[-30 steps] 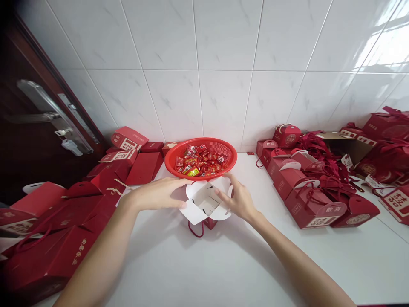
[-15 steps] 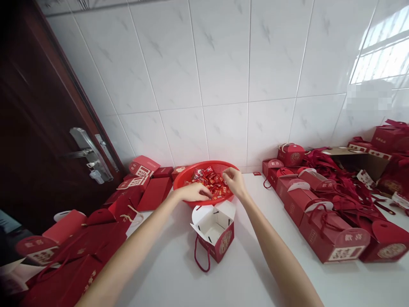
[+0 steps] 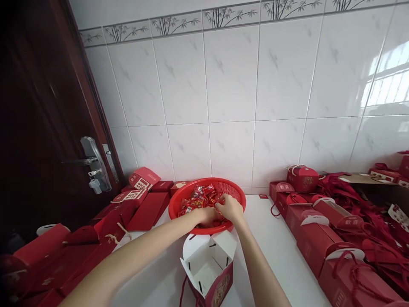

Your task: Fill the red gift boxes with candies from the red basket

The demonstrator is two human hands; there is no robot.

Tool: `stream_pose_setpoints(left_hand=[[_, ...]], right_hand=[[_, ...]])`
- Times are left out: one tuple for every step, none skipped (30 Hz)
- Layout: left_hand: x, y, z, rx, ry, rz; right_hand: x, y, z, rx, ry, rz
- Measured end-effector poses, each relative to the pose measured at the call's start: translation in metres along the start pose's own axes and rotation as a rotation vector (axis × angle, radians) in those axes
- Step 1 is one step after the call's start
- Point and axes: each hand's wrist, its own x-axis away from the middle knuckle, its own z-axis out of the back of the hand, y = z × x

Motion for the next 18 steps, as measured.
stream_pose_setpoints(left_hand=[[0.002, -0.003, 0.003, 0.020, -0.023, 0.002], [0.005, -0.005, 0.007, 0.045, -0.038, 0.002], [0.008, -0.008, 0.011, 0.075, -0.035, 0.000], [0.011, -0.010, 0.016, 0.109, 0.001, -0.004], [0.014, -0.011, 0.021, 0.151, 0.064, -0.012], [0.017, -0.012, 0.026, 0.190, 0.145, -0.022], [0.020, -0.012, 0.030, 0.241, 0.242, -0.037], [0.022, -0.011, 0.034, 0.312, 0.340, -0.062], [0.025, -0.009, 0.037, 0.402, 0.428, -0.096], [0.027, -0.007, 0.040, 0.504, 0.494, -0.136], [0.028, -0.005, 0.041, 0.605, 0.530, -0.178], [0.030, -0.004, 0.042, 0.699, 0.545, -0.212], [0.030, -0.002, 0.043, 0.772, 0.540, -0.231], [0.031, -0.001, 0.043, 0.814, 0.522, -0.232], [0.031, 0.000, 0.043, 0.840, 0.505, -0.222], [0.032, 0.001, 0.043, 0.855, 0.497, -0.205], [0.032, 0.001, 0.042, 0.859, 0.497, -0.187], [0.033, 0.001, 0.042, 0.855, 0.506, -0.169]], right_hand=[[-0.001, 0.000, 0.000, -0.023, 0.000, -0.005], [-0.001, 0.001, 0.000, -0.054, 0.000, -0.008], [-0.002, 0.001, 0.000, -0.093, -0.001, -0.010], [-0.002, 0.002, 0.001, -0.140, -0.002, -0.011], [-0.003, 0.002, 0.002, -0.196, -0.003, -0.012], [-0.003, 0.002, 0.004, -0.256, -0.003, -0.017], [-0.004, 0.002, 0.005, -0.319, -0.001, -0.026], [-0.004, 0.002, 0.007, -0.381, 0.002, -0.039], [-0.004, 0.003, 0.009, -0.438, 0.004, -0.055], [-0.004, 0.003, 0.010, -0.489, 0.005, -0.074], [-0.004, 0.003, 0.012, -0.533, 0.001, -0.092], [-0.004, 0.003, 0.013, -0.566, -0.006, -0.109], [-0.004, 0.003, 0.013, -0.601, -0.019, -0.123], [-0.004, 0.003, 0.014, -0.644, -0.036, -0.132], [-0.004, 0.002, 0.014, -0.695, -0.057, -0.137], [-0.003, 0.002, 0.014, -0.751, -0.085, -0.137], [-0.002, 0.002, 0.015, -0.805, -0.117, -0.136], [-0.001, 0.002, 0.015, -0.852, -0.150, -0.133]])
